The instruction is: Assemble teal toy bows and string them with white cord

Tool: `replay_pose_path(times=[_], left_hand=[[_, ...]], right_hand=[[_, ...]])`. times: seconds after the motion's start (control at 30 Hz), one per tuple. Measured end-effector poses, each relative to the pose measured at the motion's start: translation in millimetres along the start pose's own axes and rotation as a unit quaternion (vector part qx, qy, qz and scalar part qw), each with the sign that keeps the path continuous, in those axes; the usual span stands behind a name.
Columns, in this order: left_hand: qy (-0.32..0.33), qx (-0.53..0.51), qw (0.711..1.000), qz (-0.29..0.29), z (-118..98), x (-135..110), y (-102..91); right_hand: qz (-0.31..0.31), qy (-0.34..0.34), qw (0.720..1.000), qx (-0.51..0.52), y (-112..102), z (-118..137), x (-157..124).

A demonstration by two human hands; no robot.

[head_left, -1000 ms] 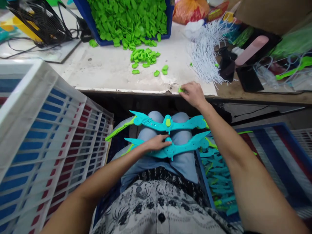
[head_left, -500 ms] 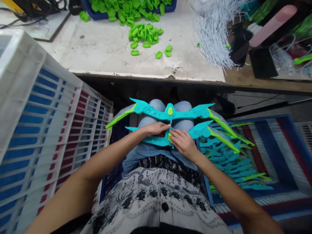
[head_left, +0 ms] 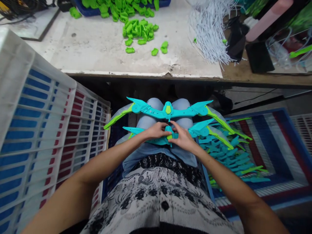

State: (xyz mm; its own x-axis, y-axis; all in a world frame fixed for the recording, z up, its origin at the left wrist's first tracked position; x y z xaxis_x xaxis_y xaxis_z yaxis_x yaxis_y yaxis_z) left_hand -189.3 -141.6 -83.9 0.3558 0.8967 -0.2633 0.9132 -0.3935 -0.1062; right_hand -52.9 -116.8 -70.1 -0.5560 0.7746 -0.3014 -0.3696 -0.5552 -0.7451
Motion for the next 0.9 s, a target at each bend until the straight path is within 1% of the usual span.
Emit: replay_pose_path(times=[0.1, 0.17, 0.23, 0.27, 0.3, 0.33, 0.37, 0.4, 0.43, 0.47, 0.5, 0.53, 0.6, 0.63, 0.67, 0.73, 0.8, 0.9], left_hand=[[0.021, 0.029, 0.999, -0.012, 2, 2, -2.5], [0.019, 0.04, 0.999, -0.004, 0, 1, -1.8], [0.001, 0.098, 0.995, -0.022, -4, -5, -0.1], [-0.005, 0.149, 0.988, -0.049, -8, -10, 1.1], [-0.001, 0.208, 0.975, -0.083, -14, -16, 3.6], [0.016, 0.27, 0.956, -0.113, -20, -23, 8.4], [0.041, 0.331, 0.934, -0.131, -26, -30, 16.0], [0.068, 0.384, 0.911, -0.132, -30, -36, 25.9], [0.089, 0.428, 0.891, -0.119, -30, -40, 36.5], [0.097, 0.465, 0.874, -0.099, -28, -43, 45.9], [0.095, 0.497, 0.859, -0.079, -24, -44, 52.9], [0.085, 0.525, 0.845, -0.063, -19, -44, 56.6], [0.057, 0.564, 0.823, -0.039, -12, -40, 55.9], [0.043, 0.573, 0.818, -0.028, -11, -39, 52.4], [0.031, 0.572, 0.819, -0.016, -12, -37, 47.9], [0.025, 0.544, 0.839, 0.009, -18, -38, 38.6], [0.041, 0.496, 0.867, 0.024, -29, -42, 30.4], [0.067, 0.415, 0.907, 0.035, -44, -48, 20.5]], right_hand=[[0.012, 0.006, 0.999, -0.031, 4, 1, 0], [0.014, -0.017, 0.999, -0.049, 1, 3, -3], [0.048, -0.051, 0.996, -0.064, -9, 8, -1], [0.07, -0.062, 0.993, -0.066, -17, 12, 4], [0.075, -0.068, 0.993, -0.065, -30, 16, 14], [0.054, -0.071, 0.994, -0.063, -48, 22, 28], [0.006, -0.075, 0.995, -0.062, -68, 30, 47], [-0.063, -0.08, 0.993, -0.064, -90, 39, 68], [-0.139, -0.089, 0.984, -0.07, -110, 50, 92], [-0.196, -0.099, 0.972, -0.08, -127, 61, 118], [-0.236, -0.104, 0.962, -0.089, -138, 71, 144], [-0.261, -0.104, 0.955, -0.096, -146, 80, 172], [-0.29, -0.092, 0.946, -0.108, -152, 94, 221], [-0.296, -0.082, 0.945, -0.114, -152, 99, 241], [-0.297, -0.071, 0.945, -0.121, -151, 103, 257], [-0.288, -0.05, 0.947, -0.132, -149, 107, 277], [-0.278, -0.04, 0.95, -0.135, -151, 107, 282], [-0.241, -0.04, 0.964, -0.1, -165, 99, 275]])
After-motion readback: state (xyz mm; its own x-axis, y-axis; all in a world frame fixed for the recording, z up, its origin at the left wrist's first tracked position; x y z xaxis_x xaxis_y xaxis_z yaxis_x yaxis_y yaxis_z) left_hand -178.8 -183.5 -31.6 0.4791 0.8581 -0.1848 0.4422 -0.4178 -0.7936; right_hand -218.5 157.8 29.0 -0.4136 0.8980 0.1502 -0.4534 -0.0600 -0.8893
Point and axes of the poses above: each hand's wrist, its own x-axis towards the middle knuckle, its own y-axis out of the palm, z = x × y, the point moved 5 cm from there along x, towards the middle knuckle, and after that the axes turned 10 degrees about y, right-handed, at the moved point
